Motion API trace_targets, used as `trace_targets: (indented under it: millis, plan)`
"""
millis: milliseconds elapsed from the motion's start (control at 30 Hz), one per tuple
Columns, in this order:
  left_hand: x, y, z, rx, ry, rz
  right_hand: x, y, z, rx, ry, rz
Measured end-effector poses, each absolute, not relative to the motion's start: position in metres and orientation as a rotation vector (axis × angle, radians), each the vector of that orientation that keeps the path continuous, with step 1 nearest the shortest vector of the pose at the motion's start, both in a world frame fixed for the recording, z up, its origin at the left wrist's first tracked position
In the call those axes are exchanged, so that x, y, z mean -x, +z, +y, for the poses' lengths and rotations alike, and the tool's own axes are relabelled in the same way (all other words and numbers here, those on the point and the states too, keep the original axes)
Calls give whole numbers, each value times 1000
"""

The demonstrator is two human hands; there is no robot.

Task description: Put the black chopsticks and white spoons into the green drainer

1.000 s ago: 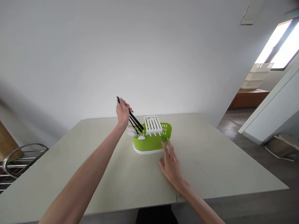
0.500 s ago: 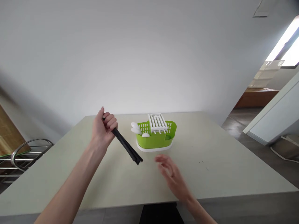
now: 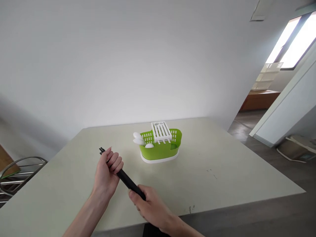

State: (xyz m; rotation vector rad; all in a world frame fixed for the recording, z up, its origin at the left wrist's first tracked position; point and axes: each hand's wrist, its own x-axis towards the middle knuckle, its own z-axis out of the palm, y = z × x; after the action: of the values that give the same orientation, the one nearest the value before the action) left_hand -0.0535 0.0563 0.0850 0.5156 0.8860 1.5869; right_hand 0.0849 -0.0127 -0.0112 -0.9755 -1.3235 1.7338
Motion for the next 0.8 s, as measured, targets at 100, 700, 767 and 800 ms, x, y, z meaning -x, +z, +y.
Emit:
trace_targets:
  millis: [100,700,767,800]
  plan:
    - [60,68,51,-550,1540,918,-75,-14,-9,876,1911,-1253]
    - [120,27,70,-880,1239,1342,-133,-14,13,864,2070,-1432]
    - [158,26,74,-1223,1036,1769,-162,-19,16,931,2015,-1453]
    - [176,24,73,-1390,866,1976,-177,-21,18,957,1990,-1450]
